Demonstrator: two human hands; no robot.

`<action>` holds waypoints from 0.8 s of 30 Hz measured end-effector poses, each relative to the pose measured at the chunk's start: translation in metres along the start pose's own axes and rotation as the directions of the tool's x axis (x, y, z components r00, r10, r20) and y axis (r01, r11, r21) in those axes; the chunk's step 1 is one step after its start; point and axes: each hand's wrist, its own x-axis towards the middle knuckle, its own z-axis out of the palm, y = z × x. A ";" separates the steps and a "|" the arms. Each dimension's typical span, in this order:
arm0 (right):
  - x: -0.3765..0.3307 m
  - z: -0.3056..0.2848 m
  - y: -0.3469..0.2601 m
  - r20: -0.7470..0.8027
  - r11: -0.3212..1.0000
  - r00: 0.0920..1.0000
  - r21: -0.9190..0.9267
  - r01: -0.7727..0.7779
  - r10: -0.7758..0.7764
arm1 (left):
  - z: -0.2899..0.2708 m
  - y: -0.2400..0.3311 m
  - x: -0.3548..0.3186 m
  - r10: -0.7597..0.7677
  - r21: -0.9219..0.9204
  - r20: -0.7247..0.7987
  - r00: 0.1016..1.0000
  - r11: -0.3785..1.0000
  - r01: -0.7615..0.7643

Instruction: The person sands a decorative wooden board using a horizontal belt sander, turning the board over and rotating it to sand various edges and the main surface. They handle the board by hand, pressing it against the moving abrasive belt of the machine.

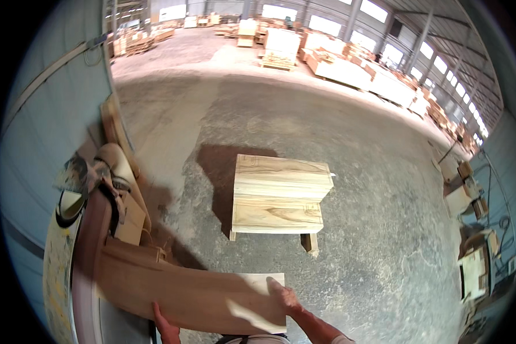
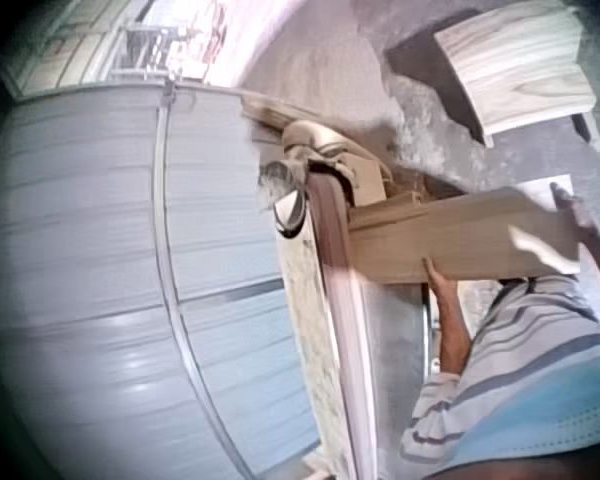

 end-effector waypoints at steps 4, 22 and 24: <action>-0.003 0.024 -0.048 -0.080 0.896 0.912 0.239 -0.375 0.403 | 0.009 0.020 -0.010 0.036 0.125 0.111 0.993 0.991 -0.050; 0.003 0.019 -0.029 0.061 0.996 0.997 0.079 -0.042 0.037 | -0.012 0.009 0.004 0.015 -0.038 0.137 0.990 0.999 -0.010; 0.003 0.010 -0.033 0.086 0.937 0.980 0.288 -0.197 0.180 | -0.004 0.000 0.019 0.021 -0.079 0.140 0.990 0.997 -0.010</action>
